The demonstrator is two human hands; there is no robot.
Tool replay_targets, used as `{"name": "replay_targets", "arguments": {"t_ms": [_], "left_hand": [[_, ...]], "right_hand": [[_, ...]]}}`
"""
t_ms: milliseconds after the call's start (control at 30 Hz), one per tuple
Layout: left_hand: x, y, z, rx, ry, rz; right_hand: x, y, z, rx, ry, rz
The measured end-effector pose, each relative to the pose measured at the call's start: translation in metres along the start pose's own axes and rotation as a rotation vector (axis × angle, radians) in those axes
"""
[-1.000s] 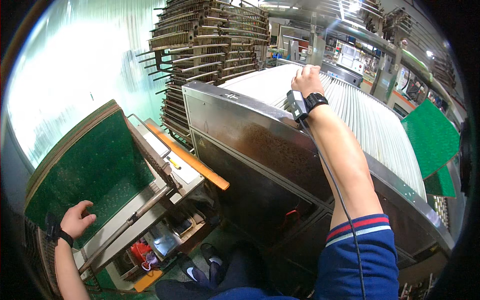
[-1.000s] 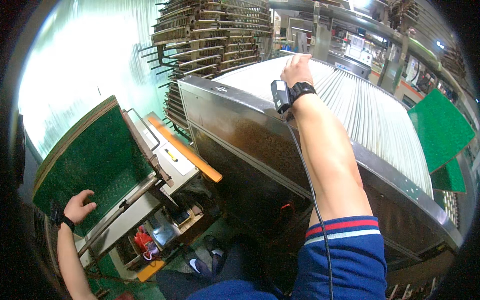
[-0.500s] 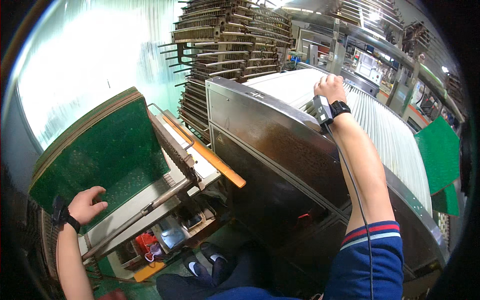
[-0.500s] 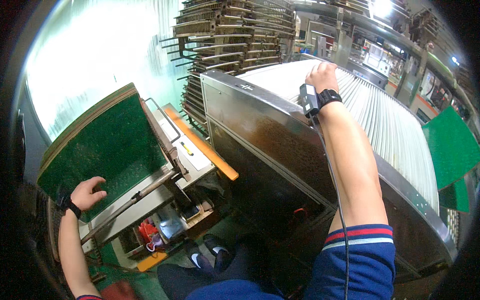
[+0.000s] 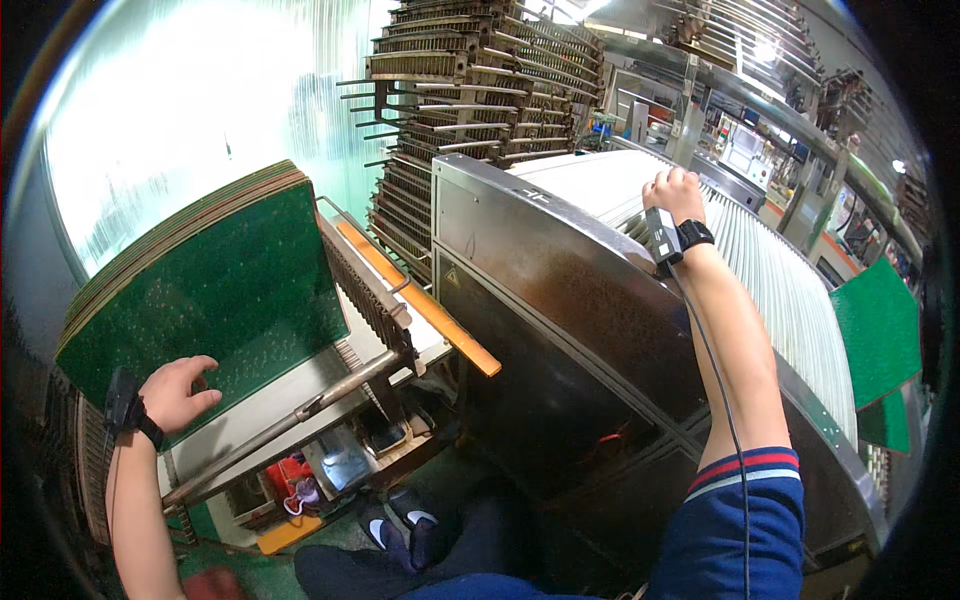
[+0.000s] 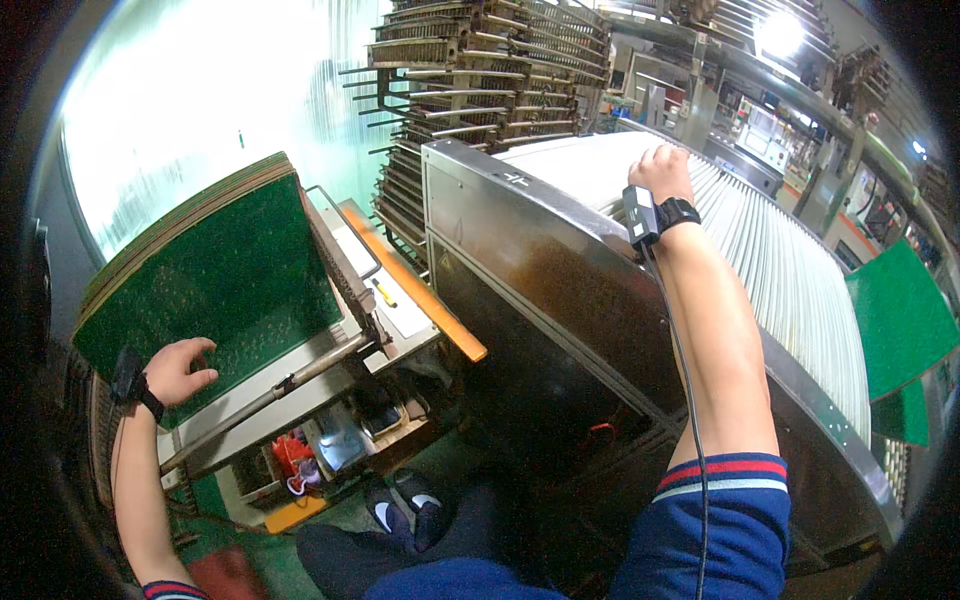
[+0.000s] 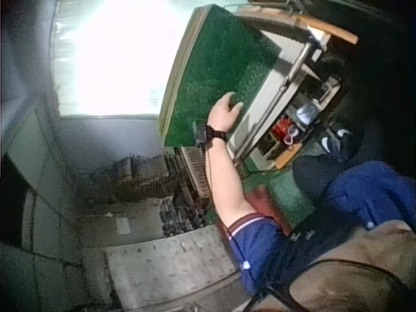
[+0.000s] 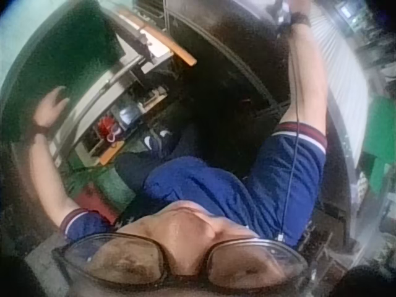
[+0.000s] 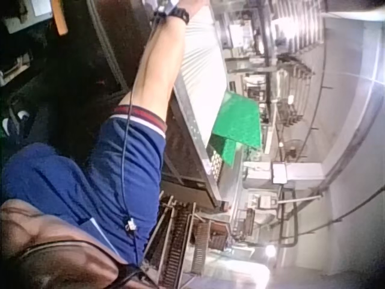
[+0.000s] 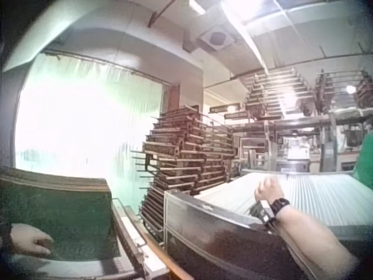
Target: Manually picking up large printed circuit boards (PCBs) and placing them into a vertical slotted drying or storage rack.
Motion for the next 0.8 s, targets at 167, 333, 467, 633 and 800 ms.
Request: {"name": "replay_targets", "arguments": {"t_ms": [167,333,467,633,800], "left_hand": [[-0.002,0.000,0.000,-0.012,0.000,0.023],[0.000,-0.010,-0.013,0.021,0.035,-0.015],[0.001,-0.001,0.008,-0.118,0.124,0.095],[0.024,0.031,0.003,-0.218,0.387,0.526],[0.039,0.066,-0.021,-0.381,0.784,0.716]], "right_hand": [[-0.001,0.000,0.004,-0.079,-0.172,0.048],[-0.020,-0.024,0.015,0.007,-0.027,0.097],[-0.142,0.043,-0.024,-0.041,-0.270,0.296],[-0.070,0.030,-0.037,-0.049,0.026,0.475],[-0.083,-0.001,-0.016,-0.060,-0.105,0.551]]}}
Point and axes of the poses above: each hand's wrist, its own z-axis towards the middle knuckle, its own x-axis out of the back of the hand, y = z × x, the point moved 9 cm from there along z, towards the middle knuckle, and after that the axes turned 13 degrees about z, right-handed, at the moved point
